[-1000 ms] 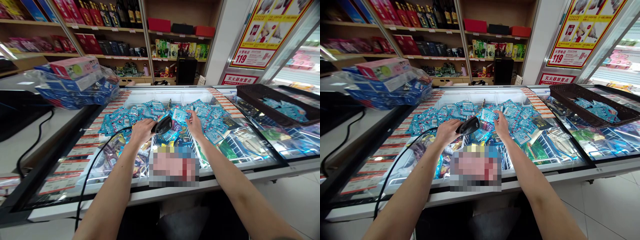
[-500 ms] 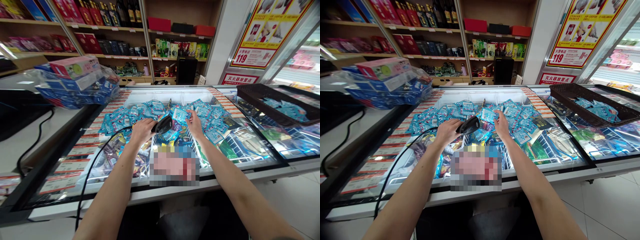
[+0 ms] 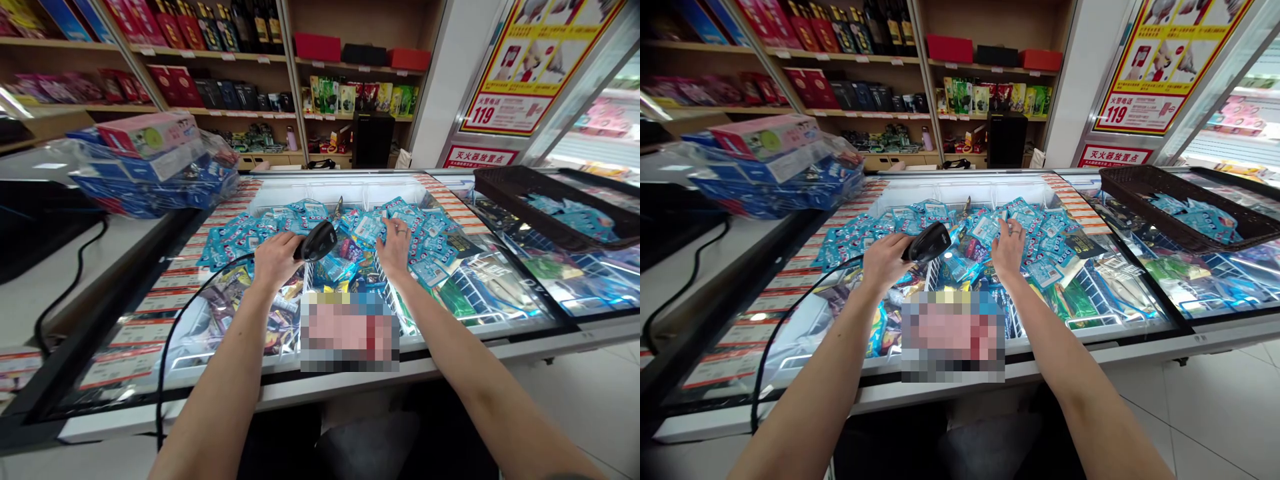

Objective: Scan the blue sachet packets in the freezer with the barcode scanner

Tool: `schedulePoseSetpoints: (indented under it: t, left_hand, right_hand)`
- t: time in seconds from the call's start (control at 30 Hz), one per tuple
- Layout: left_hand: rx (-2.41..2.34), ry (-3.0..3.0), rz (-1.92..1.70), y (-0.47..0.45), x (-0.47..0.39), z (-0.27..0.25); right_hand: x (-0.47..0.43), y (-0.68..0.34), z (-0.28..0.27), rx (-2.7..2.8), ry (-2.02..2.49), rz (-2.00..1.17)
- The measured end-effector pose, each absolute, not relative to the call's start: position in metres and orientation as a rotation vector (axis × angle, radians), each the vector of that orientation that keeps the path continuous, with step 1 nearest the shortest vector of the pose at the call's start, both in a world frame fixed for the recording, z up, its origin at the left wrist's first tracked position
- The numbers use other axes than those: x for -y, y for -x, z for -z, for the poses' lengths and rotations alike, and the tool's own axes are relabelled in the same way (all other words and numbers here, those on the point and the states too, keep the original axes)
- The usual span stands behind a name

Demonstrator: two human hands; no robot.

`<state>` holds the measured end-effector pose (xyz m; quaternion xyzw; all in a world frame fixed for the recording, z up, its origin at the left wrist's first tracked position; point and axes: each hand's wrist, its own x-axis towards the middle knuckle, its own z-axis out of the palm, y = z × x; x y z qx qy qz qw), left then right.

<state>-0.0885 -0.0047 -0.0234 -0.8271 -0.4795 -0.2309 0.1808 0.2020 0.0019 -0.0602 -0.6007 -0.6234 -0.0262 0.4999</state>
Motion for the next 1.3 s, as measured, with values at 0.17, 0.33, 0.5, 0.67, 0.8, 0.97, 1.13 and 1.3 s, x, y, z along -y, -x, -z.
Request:
schedulePoseSetpoints:
  t: [0.17, 0.33, 0.5, 0.67, 0.8, 0.97, 1.13, 1.3]
  left_hand:
    - [1.344, 2.357, 0.640, 0.089, 0.004, 0.023]
    - [1.349, 2.339, 0.659, 0.091, 0.003, 0.023]
    - [1.369, 2.299, 0.649, 0.093, 0.003, 0.023]
    - [1.370, 2.289, 0.644, 0.093, 0.004, 0.021]
    - [1.378, 2.288, 0.662, 0.096, 0.005, 0.019]
    - [1.383, 2.242, 0.666, 0.100, 0.006, 0.018]
    - [1.405, 2.241, 0.671, 0.102, 0.006, 0.018]
    - [1.393, 2.252, 0.653, 0.105, 0.004, 0.019]
  right_hand:
    - [0.003, -0.197, 0.058, 1.757, 1.408, 0.068]
    - [-0.003, -0.198, 0.065, 1.793, 1.613, 0.173]
    - [-0.004, -0.201, 0.067, 1.792, 1.806, 0.289]
    - [-0.002, -0.209, 0.064, 1.792, 1.859, 0.341]
    - [-0.003, -0.214, 0.066, 1.773, 1.856, 0.338]
    - [-0.004, -0.215, 0.065, 1.790, 1.788, 0.333]
    - [0.000, -0.203, 0.057, 2.114, 1.538, 0.368]
    - [-0.004, -0.193, 0.053, 2.308, 1.455, 0.406]
